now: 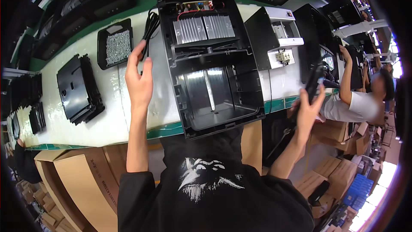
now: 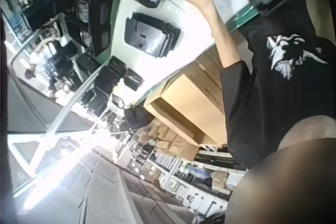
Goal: Assembling electronic components by connecting wires and screwing a housing together.
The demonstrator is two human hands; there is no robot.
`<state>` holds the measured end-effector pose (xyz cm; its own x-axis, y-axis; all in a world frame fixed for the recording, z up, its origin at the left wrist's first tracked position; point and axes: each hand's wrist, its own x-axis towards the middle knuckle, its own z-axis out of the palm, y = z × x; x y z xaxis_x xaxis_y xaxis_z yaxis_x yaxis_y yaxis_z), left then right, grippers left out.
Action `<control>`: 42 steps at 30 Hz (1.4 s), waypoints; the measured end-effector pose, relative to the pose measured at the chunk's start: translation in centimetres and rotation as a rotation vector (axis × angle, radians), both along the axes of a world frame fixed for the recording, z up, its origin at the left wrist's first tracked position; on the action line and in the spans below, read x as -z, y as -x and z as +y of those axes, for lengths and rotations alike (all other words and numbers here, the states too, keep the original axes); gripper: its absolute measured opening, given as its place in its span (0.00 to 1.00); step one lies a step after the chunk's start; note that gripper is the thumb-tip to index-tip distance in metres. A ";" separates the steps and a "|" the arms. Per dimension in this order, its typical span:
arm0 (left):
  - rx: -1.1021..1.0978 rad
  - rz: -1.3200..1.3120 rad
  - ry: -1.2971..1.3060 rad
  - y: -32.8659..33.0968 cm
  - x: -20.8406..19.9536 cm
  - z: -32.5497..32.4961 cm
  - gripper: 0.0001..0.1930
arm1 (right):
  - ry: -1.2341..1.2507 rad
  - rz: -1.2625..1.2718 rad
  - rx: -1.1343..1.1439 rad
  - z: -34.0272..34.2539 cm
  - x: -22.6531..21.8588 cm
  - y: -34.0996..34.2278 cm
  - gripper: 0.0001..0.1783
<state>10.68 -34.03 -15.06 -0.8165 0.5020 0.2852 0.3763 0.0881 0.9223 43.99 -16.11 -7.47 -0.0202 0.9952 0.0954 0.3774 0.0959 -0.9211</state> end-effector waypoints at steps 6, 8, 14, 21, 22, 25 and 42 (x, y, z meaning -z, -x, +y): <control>-0.009 0.264 0.276 3.0 2.1 1.8 0.30 | 0.233 -0.221 0.051 -1.5 6.4 -1.9 0.34; 0.042 0.319 0.310 4.0 2.8 2.8 0.31 | 0.262 -0.204 0.035 -0.2 8.6 -3.3 0.35; 0.079 0.219 0.467 4.7 3.5 5.5 0.27 | -0.186 -0.511 0.055 9.3 12.1 -5.0 0.40; 0.237 -0.226 0.343 1.3 0.9 1.7 0.32 | -0.191 -0.294 0.058 11.9 11.4 -1.1 0.26; 0.289 -0.305 0.312 1.9 2.7 0.3 0.35 | -0.118 -0.336 0.040 11.1 10.7 -0.5 0.26; 0.417 -0.277 0.286 -0.7 0.1 0.2 0.40 | -0.235 -0.303 0.075 9.7 13.9 -1.9 0.25; 0.637 -1.283 -0.148 3.4 -3.5 9.9 0.35 | -1.087 0.315 -0.382 2.4 -5.1 15.6 0.30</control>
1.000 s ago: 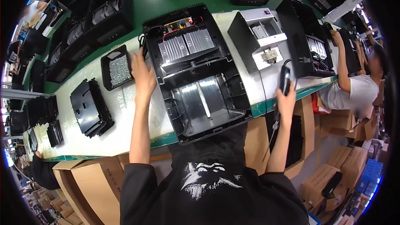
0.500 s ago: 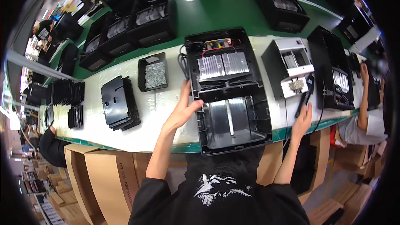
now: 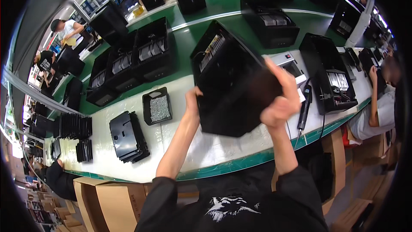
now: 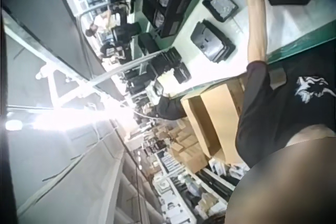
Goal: Assembling electronic components by connecting wires and screwing a housing together.
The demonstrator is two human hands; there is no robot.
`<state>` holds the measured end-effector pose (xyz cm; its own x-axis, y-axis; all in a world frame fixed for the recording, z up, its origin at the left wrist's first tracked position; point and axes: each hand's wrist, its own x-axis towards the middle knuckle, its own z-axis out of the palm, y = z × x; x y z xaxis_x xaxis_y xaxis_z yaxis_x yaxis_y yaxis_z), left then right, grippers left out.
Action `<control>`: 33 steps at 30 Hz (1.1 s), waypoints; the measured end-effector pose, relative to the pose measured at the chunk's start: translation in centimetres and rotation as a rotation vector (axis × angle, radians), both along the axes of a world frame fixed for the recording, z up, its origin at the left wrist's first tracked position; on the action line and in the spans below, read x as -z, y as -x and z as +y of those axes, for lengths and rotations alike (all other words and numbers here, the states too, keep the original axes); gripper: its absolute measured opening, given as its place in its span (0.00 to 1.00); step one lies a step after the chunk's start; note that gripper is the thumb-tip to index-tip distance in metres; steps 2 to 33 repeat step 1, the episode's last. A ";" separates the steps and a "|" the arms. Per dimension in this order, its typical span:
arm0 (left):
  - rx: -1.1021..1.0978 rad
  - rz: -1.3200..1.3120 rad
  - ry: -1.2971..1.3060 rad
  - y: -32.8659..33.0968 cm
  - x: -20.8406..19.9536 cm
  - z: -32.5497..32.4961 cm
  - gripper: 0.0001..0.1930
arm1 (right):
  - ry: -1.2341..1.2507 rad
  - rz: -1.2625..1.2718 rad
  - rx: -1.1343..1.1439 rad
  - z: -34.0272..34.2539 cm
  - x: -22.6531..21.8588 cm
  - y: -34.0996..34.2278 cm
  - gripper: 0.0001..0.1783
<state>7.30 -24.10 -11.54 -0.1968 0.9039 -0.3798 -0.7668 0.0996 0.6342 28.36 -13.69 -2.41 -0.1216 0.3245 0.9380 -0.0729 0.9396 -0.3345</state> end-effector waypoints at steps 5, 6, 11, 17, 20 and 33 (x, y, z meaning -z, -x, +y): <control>-0.007 0.013 -0.011 0.4 -0.6 0.0 0.35 | -0.176 0.016 0.033 -0.4 -2.2 1.9 0.27; -0.007 0.013 -0.011 0.4 -0.6 0.0 0.35 | -0.176 0.016 0.033 -0.4 -2.2 1.9 0.27; -0.007 0.013 -0.011 0.4 -0.6 0.0 0.35 | -0.176 0.016 0.033 -0.4 -2.2 1.9 0.27; -0.007 0.013 -0.011 0.4 -0.6 0.0 0.35 | -0.176 0.016 0.033 -0.4 -2.2 1.9 0.27; -0.007 0.013 -0.011 0.4 -0.6 0.0 0.35 | -0.176 0.016 0.033 -0.4 -2.2 1.9 0.27; -0.007 0.013 -0.011 0.4 -0.6 0.0 0.35 | -0.176 0.016 0.033 -0.4 -2.2 1.9 0.27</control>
